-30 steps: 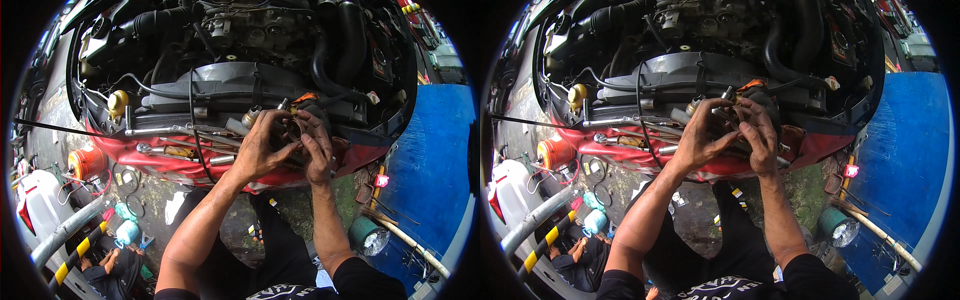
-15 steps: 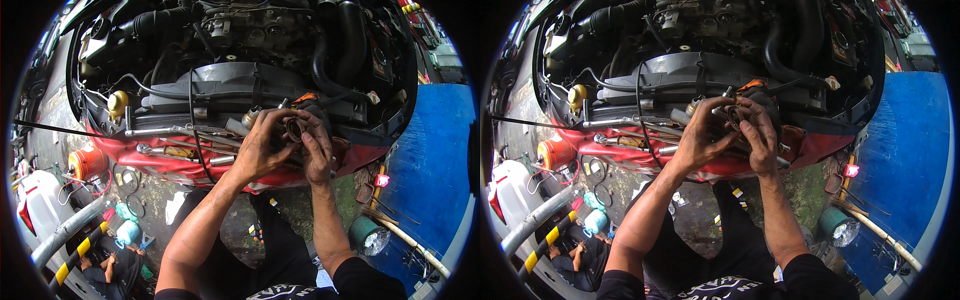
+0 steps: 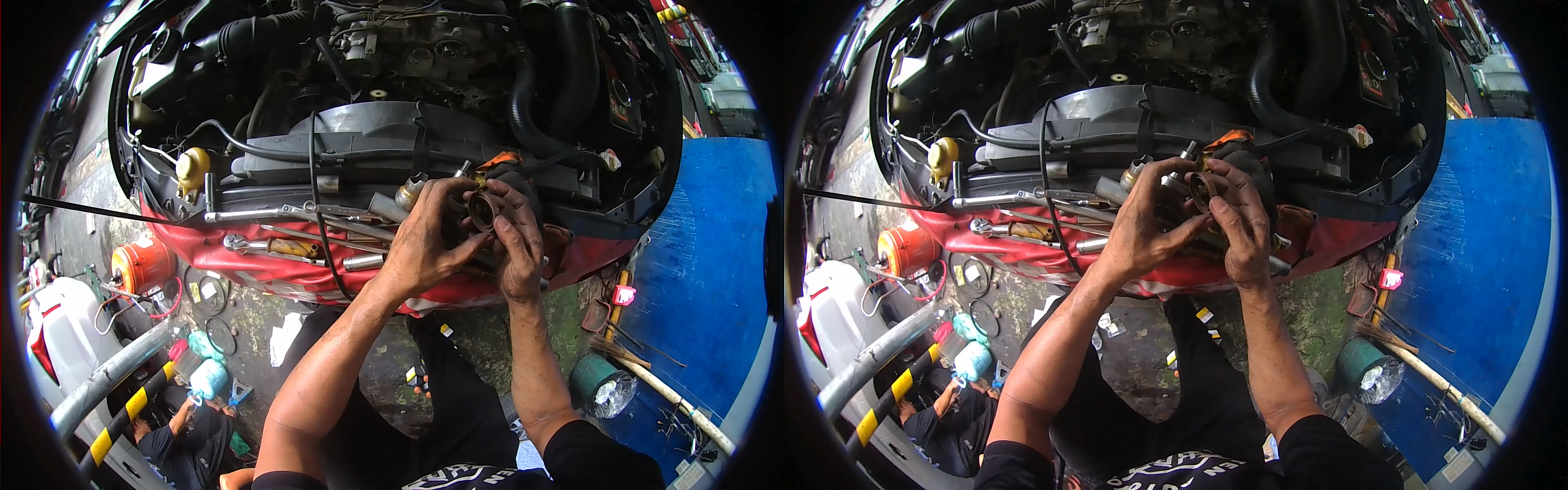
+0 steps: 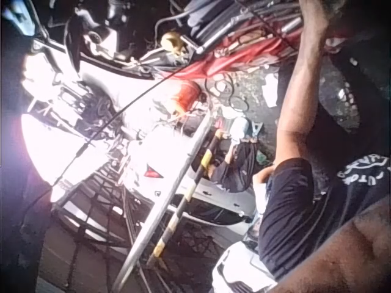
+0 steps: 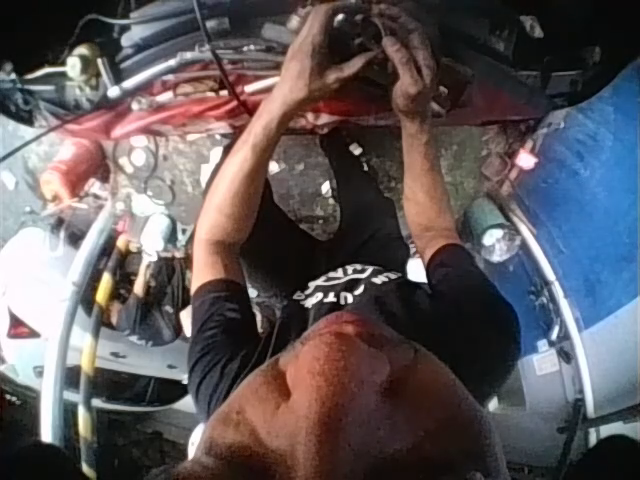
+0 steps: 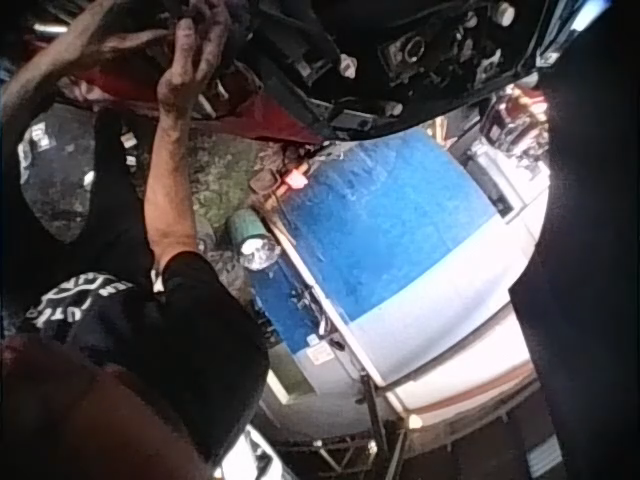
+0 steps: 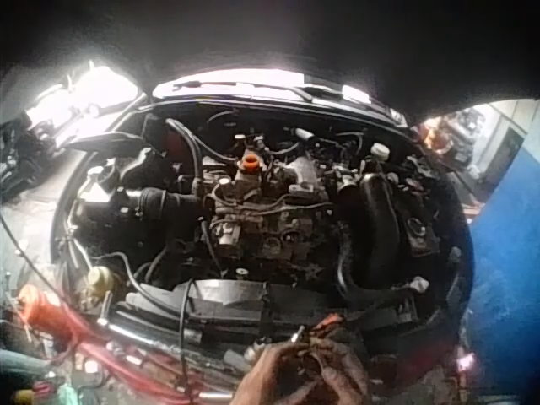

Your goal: Replacing a component in the engine bay of a vehicle.

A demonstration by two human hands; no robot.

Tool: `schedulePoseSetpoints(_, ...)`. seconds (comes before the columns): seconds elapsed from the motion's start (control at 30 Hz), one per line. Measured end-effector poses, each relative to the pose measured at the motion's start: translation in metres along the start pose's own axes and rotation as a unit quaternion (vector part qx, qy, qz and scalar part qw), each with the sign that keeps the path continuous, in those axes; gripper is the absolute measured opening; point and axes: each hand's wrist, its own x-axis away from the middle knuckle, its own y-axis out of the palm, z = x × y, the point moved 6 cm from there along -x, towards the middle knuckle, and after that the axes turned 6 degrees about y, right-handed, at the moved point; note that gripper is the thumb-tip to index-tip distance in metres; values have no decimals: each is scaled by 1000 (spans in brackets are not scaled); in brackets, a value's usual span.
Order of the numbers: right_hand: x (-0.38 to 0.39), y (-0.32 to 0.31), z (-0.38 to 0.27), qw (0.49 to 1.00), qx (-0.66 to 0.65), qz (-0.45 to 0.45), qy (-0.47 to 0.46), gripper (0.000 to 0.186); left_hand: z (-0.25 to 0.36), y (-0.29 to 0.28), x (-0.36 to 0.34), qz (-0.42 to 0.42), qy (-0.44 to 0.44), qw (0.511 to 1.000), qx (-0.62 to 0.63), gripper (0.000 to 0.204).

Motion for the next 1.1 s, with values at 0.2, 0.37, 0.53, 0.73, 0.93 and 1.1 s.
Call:
schedulePoseSetpoints(0.2,1,1,1,1000,-4,-2,1,47,0,0,1,-3,-4,1000,0,67)
schedulePoseSetpoints(0.37,0,0,1,1000,-1,-9,-3,47,-1,0,1,-1,-1,1000,-8,68)
schedulePoseSetpoints(0.53,0,0,-1,1000,5,1,2,47,1,1,-1,1,-6,1000,0,66)
schedulePoseSetpoints(0.73,-1,0,0,1000,5,-4,0,45,3,-3,-2,7,47,997,-56,65)
schedulePoseSetpoints(0.93,-3,1,-1,1000,-21,-7,1,45,6,-2,-2,16,46,998,-29,65)
schedulePoseSetpoints(1.1,-2,2,-2,999,-37,-7,1,47,1,-1,-2,12,14,1000,-22,62)
